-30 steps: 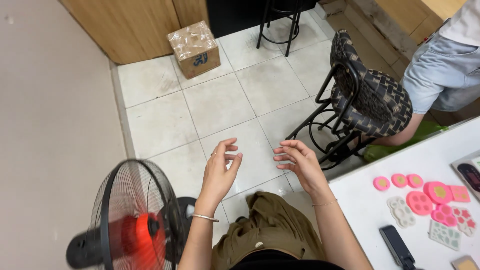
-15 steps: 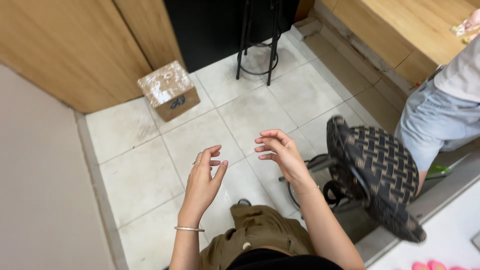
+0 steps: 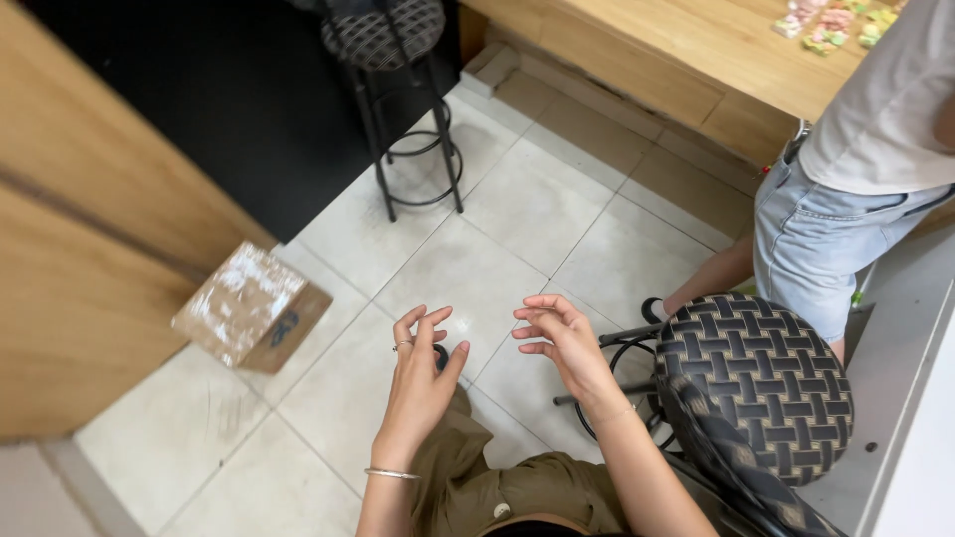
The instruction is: Picking up and inspecting various flower-shaped wax candles on a workshop table and shelf.
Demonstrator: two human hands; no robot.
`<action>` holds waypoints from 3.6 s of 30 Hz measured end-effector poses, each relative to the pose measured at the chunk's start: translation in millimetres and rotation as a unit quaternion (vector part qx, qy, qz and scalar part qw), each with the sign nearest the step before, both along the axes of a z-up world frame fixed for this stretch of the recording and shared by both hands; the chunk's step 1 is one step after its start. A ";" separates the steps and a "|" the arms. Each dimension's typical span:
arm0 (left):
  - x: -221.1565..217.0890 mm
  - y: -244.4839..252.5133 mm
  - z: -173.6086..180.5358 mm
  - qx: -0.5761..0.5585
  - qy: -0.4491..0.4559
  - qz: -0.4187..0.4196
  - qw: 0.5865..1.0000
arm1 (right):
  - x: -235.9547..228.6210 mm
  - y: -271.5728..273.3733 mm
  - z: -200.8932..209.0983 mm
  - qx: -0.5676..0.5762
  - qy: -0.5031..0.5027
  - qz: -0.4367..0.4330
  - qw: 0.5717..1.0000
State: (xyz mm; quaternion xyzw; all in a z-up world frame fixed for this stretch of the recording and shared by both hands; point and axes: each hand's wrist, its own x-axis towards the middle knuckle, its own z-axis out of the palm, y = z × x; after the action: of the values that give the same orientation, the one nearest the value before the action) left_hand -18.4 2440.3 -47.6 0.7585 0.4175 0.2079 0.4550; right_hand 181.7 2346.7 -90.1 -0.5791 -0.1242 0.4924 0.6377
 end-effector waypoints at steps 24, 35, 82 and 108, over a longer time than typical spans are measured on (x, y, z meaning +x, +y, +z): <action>256.1 362.9 7.3 -0.037 -0.030 -0.287 0.957 | 188.0 225.7 0.9 -0.007 0.015 -0.321 0.947; 464.8 447.0 -2.9 0.038 -0.045 -0.257 0.965 | 407.7 313.3 3.3 0.056 0.007 -0.265 0.963; 958.9 719.6 -236.8 0.309 0.037 -0.471 0.825 | 770.4 517.9 -27.0 -0.060 0.048 -0.406 0.911; 1026.9 635.5 12.1 0.072 -0.305 -0.449 0.837 | 836.5 529.7 31.0 0.263 -0.032 -0.279 0.923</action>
State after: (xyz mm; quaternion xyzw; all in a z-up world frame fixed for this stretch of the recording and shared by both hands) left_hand 1008.5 3075.9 -35.5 0.7915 -0.1454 0.2314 0.5466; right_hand 1018.2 2876.4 -59.0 -0.4170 -0.1032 0.2251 0.8745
